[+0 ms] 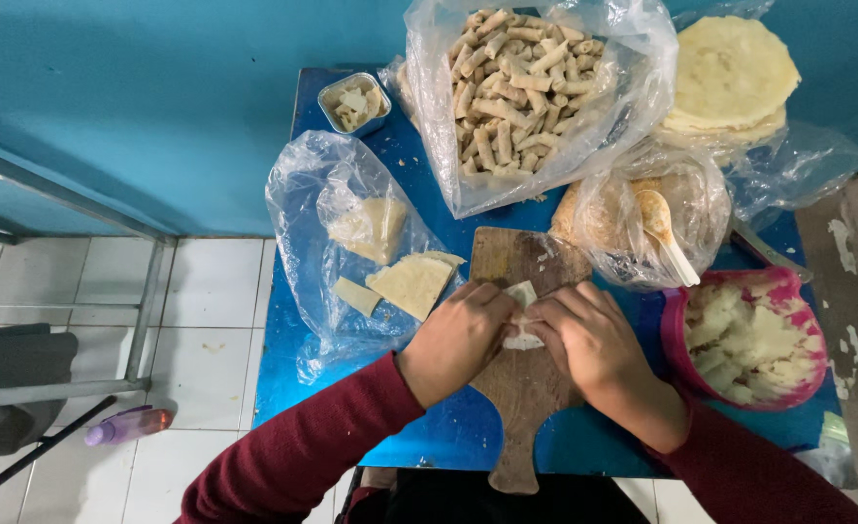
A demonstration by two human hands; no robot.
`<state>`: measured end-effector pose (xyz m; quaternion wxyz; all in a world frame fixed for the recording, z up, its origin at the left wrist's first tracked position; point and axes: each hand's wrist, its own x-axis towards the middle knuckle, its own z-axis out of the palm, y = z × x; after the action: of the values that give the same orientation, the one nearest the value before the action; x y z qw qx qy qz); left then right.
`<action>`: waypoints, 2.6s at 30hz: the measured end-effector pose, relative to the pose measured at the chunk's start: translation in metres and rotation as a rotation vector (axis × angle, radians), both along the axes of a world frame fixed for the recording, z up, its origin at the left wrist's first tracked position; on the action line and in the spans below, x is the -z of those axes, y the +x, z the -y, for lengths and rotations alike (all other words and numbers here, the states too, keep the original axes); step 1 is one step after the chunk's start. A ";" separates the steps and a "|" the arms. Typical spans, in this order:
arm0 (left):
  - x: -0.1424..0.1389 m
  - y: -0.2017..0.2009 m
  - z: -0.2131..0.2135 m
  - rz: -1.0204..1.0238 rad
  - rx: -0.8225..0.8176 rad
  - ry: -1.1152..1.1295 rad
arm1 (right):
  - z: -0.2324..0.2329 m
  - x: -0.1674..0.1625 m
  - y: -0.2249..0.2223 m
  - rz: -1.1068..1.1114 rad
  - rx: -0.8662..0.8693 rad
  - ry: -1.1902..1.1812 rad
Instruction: The person places a thin square wrapper on a wooden board, spoons a powder from a plastic bag onto it, and folds the wrapper over the filling. They press the folded pieces flat and stack the finished pieces on the board, repeating the cycle with wrappers and filling from bags and a pink bowl.
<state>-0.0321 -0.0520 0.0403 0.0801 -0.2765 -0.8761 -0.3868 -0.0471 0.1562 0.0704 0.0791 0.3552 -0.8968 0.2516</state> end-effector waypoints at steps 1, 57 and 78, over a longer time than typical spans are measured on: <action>0.001 0.000 0.000 0.022 -0.005 -0.002 | 0.001 0.001 0.000 -0.012 0.003 -0.001; 0.022 0.145 -0.069 0.562 0.175 1.024 | -0.094 0.011 0.138 0.209 0.270 -0.685; 0.021 0.185 -0.066 0.737 0.052 0.915 | -0.155 0.037 0.096 -0.268 0.556 0.082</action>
<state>0.1530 0.0135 0.0194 -0.1280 -0.0824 -0.5832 -0.7980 0.0485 0.3116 0.0336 0.2480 0.1292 -0.9506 0.1351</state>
